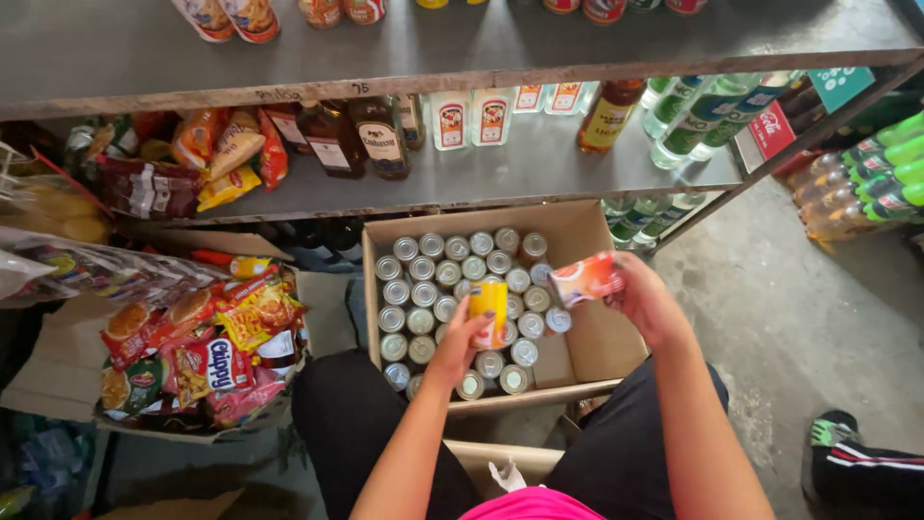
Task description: Taking canned goods from a cardboard box on the floor and arranging them on grocery store shelves.
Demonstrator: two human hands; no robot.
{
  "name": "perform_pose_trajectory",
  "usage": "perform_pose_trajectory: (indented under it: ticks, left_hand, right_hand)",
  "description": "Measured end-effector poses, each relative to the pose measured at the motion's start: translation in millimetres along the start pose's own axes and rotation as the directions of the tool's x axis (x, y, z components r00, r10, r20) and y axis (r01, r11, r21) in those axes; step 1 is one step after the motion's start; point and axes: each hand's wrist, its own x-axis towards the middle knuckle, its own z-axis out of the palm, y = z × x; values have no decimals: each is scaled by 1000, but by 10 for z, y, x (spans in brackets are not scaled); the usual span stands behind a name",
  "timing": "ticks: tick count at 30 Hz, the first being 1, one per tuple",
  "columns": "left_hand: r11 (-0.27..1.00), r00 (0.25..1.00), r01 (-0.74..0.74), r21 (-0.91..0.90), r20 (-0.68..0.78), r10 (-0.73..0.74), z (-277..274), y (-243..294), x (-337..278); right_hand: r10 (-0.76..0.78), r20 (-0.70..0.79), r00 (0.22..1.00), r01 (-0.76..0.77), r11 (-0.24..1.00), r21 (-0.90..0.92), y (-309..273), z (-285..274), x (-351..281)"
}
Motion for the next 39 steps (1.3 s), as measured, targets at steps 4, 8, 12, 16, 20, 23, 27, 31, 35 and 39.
perform_pose_trajectory:
  ticks: [4,8,12,16,20,23,27,31,35,39]
  left_hand:
    - [994,990,-23,-111,137,38,595,487,-186]
    - [978,952,-17,-208,295,79,839,658,-329]
    - [923,906,56,-381,408,113,928,708,-389]
    - [872,914,116,-475,395,94,894,608,-347]
    - [873,929,98,-477,359,91,853,591,-254]
    - [923,965,58,-379,258,46,756,593,-193]
    - [995,996,-80,57,-37,82,203,150,139]
    - [915,965,51,401,-255,58,25,-102,-26]
    - [525,913,302,795,-401,82,-140,-330,-116]
    - [132,921,197,971,-230,315,-506,-787,-90]
  right_hand:
    - [-37,-4,999,37,989,142,-686,864,-400]
    - [-149,69,986,117,933,342,-591,848,-321]
    - [-104,-32,994,109,933,343,-645,958,-354]
    - [-69,-130,989,111,929,353,-644,999,-375]
    - [-87,-20,996,89,943,320,-697,1088,-432]
    - [-66,62,996,39,930,364,-569,1032,-368]
    - [63,65,996,-86,879,469,-288,870,-335]
    - [101,60,993,-118,868,482,277,456,-323]
    - [181,-87,980,-135,914,382,774,59,-216]
    - [132,-196,972,-106,985,134,1242,-302,-222]
